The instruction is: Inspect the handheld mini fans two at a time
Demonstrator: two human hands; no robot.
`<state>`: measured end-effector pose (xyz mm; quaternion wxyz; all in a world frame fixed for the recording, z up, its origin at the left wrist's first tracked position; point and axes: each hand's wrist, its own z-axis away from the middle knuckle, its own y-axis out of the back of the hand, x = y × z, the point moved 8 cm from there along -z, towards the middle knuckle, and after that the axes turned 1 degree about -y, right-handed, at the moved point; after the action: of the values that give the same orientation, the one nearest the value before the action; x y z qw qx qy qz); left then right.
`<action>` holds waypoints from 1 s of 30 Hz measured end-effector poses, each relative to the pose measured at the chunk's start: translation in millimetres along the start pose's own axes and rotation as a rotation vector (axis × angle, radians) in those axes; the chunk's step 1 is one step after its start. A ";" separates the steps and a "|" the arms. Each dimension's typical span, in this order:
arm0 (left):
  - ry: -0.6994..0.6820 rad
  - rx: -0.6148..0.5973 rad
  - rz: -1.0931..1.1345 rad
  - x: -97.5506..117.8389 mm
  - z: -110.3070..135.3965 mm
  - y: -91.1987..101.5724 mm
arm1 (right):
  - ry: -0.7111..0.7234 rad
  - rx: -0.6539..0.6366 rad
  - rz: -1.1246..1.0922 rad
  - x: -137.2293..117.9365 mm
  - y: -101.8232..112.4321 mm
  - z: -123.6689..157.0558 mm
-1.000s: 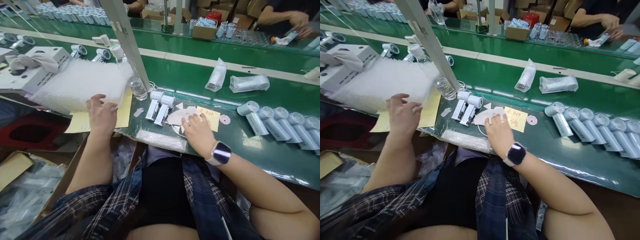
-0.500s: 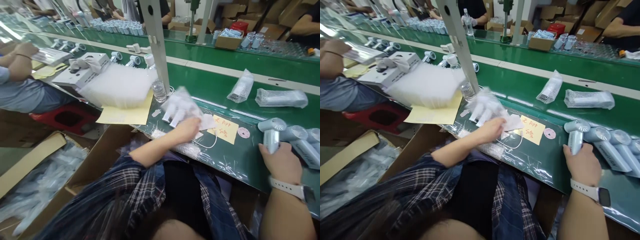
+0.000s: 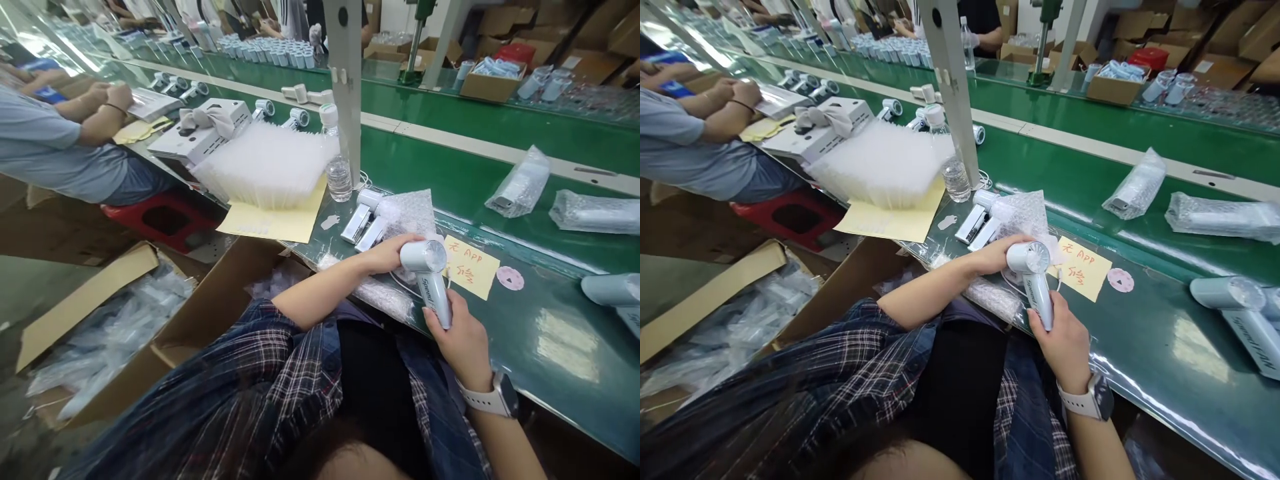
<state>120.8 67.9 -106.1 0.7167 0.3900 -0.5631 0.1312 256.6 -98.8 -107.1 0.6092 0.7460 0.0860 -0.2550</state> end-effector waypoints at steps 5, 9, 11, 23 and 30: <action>0.081 0.107 0.245 0.0 2.8 24.5 | 0.064 0.045 0.145 -2.1 3.7 -8.6; -0.026 0.065 0.078 38.8 14.6 29.0 | 0.220 0.020 0.300 -19.8 8.9 -7.6; -0.165 -0.066 -0.246 67.2 24.2 13.0 | 0.321 0.028 0.377 -35.2 15.3 -6.5; -0.618 -0.044 -0.598 183.1 91.1 22.4 | -0.107 -0.278 -1.041 -64.5 56.6 2.2; -0.747 0.301 -0.029 211.6 113.4 84.6 | 0.267 -0.084 -0.668 -116.5 106.5 -20.2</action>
<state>58.0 -9.4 128.1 0.3992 0.5193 -0.7539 0.0514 209.2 -84.2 44.2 0.5057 0.6780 0.4142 -0.3363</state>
